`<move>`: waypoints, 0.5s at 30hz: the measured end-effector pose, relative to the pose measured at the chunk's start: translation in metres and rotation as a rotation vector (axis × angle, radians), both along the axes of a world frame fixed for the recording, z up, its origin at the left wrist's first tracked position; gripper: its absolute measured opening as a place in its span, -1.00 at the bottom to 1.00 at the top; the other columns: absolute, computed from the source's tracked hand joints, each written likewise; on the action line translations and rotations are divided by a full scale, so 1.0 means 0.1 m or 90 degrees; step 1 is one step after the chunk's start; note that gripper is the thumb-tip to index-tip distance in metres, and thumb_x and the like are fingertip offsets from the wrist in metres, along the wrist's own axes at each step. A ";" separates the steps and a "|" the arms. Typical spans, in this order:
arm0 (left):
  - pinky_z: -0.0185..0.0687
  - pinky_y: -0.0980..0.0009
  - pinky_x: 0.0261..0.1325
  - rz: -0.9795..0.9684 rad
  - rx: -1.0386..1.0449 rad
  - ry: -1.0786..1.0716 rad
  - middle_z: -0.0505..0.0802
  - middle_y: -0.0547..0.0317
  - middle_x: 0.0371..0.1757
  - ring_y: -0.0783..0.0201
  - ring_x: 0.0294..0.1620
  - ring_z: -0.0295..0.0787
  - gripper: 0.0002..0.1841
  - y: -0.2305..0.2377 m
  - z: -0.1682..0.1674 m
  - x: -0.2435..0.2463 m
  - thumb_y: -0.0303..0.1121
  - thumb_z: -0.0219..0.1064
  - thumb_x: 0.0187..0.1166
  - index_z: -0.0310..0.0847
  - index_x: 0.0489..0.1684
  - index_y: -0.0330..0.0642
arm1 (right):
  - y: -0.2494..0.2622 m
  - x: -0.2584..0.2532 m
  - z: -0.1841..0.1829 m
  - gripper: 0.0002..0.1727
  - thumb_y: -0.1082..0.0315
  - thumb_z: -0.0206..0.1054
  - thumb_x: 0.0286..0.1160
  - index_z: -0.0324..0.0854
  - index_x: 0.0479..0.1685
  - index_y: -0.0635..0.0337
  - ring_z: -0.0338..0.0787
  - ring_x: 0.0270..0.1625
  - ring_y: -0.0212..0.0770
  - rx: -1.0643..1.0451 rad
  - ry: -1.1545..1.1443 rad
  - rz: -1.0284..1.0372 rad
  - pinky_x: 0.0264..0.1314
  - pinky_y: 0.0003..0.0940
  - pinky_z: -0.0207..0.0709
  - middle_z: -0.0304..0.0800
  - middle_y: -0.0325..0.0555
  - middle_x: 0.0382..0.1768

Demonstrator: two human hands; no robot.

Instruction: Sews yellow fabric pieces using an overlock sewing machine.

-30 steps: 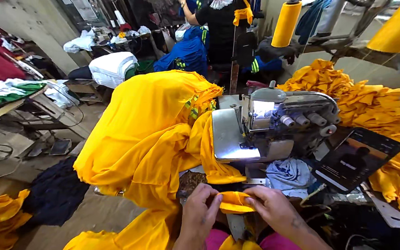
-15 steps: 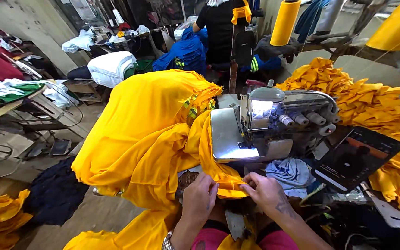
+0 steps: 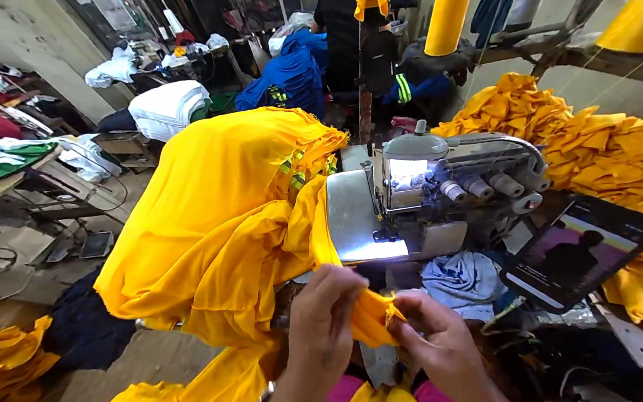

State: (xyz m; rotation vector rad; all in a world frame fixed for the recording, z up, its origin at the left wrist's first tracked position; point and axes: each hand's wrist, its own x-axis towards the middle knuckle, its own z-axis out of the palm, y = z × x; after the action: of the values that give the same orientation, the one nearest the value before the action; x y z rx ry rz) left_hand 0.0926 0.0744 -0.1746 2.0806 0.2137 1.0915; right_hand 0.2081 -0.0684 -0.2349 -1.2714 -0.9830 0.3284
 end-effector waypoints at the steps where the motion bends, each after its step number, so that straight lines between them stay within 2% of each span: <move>1: 0.72 0.60 -0.11 0.015 0.124 0.038 0.78 0.34 -0.12 0.53 -0.16 0.73 -0.84 0.10 0.13 0.15 -0.37 0.20 0.74 0.74 -0.13 -0.03 | 0.04 0.01 0.05 -0.76 0.33 0.41 0.57 0.76 0.09 0.26 0.86 -0.07 -0.42 -0.003 0.045 0.004 -0.02 -0.50 0.81 0.87 -0.18 -0.07; 3: 0.71 0.40 -0.30 0.046 0.311 0.108 0.81 0.23 -0.17 0.36 -0.25 0.78 -0.82 0.31 0.24 0.51 -0.44 0.25 0.64 0.82 -0.19 -0.06 | 0.16 0.09 0.04 -0.77 0.24 0.35 0.63 0.83 -0.10 0.20 0.83 -0.18 -0.43 -0.036 0.118 -0.035 -0.11 -0.51 0.77 0.86 -0.25 -0.20; 5: 0.70 0.21 -0.36 0.107 0.371 0.239 0.82 0.20 -0.23 0.22 -0.29 0.80 -0.86 0.49 0.15 0.80 -0.31 0.32 0.66 0.83 -0.20 -0.03 | 0.28 0.18 -0.08 -0.74 0.22 0.34 0.64 0.84 -0.21 0.20 0.87 -0.26 -0.33 -0.085 0.215 -0.065 -0.14 -0.39 0.81 0.89 -0.19 -0.31; 6: 0.72 0.05 -0.29 0.138 0.349 0.310 0.82 0.14 -0.22 0.11 -0.25 0.82 -0.83 0.52 0.08 0.86 -0.22 0.36 0.66 0.82 -0.21 -0.05 | 0.29 0.21 -0.16 -0.73 0.20 0.35 0.64 0.84 -0.22 0.22 0.88 -0.26 -0.28 -0.098 0.244 -0.064 -0.13 -0.33 0.82 0.90 -0.16 -0.32; 7: 0.70 -0.08 -0.12 0.162 0.298 0.367 0.84 0.11 -0.16 0.04 -0.13 0.82 -0.78 0.52 0.03 0.89 -0.13 0.37 0.65 0.83 -0.19 -0.05 | 0.27 0.23 -0.22 -0.72 0.18 0.35 0.64 0.84 -0.23 0.20 0.87 -0.26 -0.29 -0.106 0.247 -0.068 -0.14 -0.33 0.82 0.89 -0.17 -0.31; 8: 0.60 -0.14 0.02 0.193 0.256 0.395 0.84 0.13 -0.15 0.02 -0.04 0.78 -0.73 0.51 0.00 0.90 -0.04 0.39 0.61 0.84 -0.20 -0.03 | 0.21 0.24 -0.25 -0.73 0.17 0.36 0.62 0.85 -0.25 0.17 0.85 -0.27 -0.34 -0.107 0.232 -0.077 -0.18 -0.37 0.80 0.88 -0.21 -0.30; 10: 0.44 -0.16 0.05 0.245 0.225 0.418 0.79 0.21 -0.21 0.04 -0.03 0.71 -0.70 0.47 -0.05 0.91 0.06 0.40 0.52 0.82 -0.28 0.05 | 0.10 0.25 -0.27 -0.74 0.19 0.38 0.61 0.85 -0.29 0.17 0.81 -0.30 -0.40 -0.088 0.221 -0.091 -0.24 -0.45 0.76 0.85 -0.25 -0.30; 12: 0.37 -0.18 0.04 0.259 0.203 0.445 0.76 0.23 -0.23 0.03 0.00 0.67 -0.75 0.45 -0.04 0.98 0.01 0.39 0.51 0.81 -0.32 0.08 | 0.07 0.28 -0.27 -0.75 0.20 0.39 0.60 0.85 -0.29 0.18 0.79 -0.35 -0.42 -0.071 0.240 -0.101 -0.30 -0.48 0.74 0.85 -0.24 -0.30; 15: 0.34 -0.25 0.10 0.232 0.162 0.511 0.78 0.15 -0.13 -0.05 0.12 0.64 -0.84 0.51 0.09 1.16 -0.13 0.42 0.54 0.81 -0.21 0.05 | 0.21 0.32 -0.28 -0.75 0.21 0.39 0.61 0.84 -0.29 0.19 0.74 -0.39 -0.43 -0.012 0.232 -0.123 -0.36 -0.53 0.68 0.81 -0.23 -0.34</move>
State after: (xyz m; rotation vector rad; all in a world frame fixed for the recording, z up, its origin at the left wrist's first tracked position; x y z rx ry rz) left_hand 0.2087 0.1255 -0.1660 2.6922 0.9095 0.4202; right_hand 0.2405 -0.0472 -0.2625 -1.2576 -0.5454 0.4028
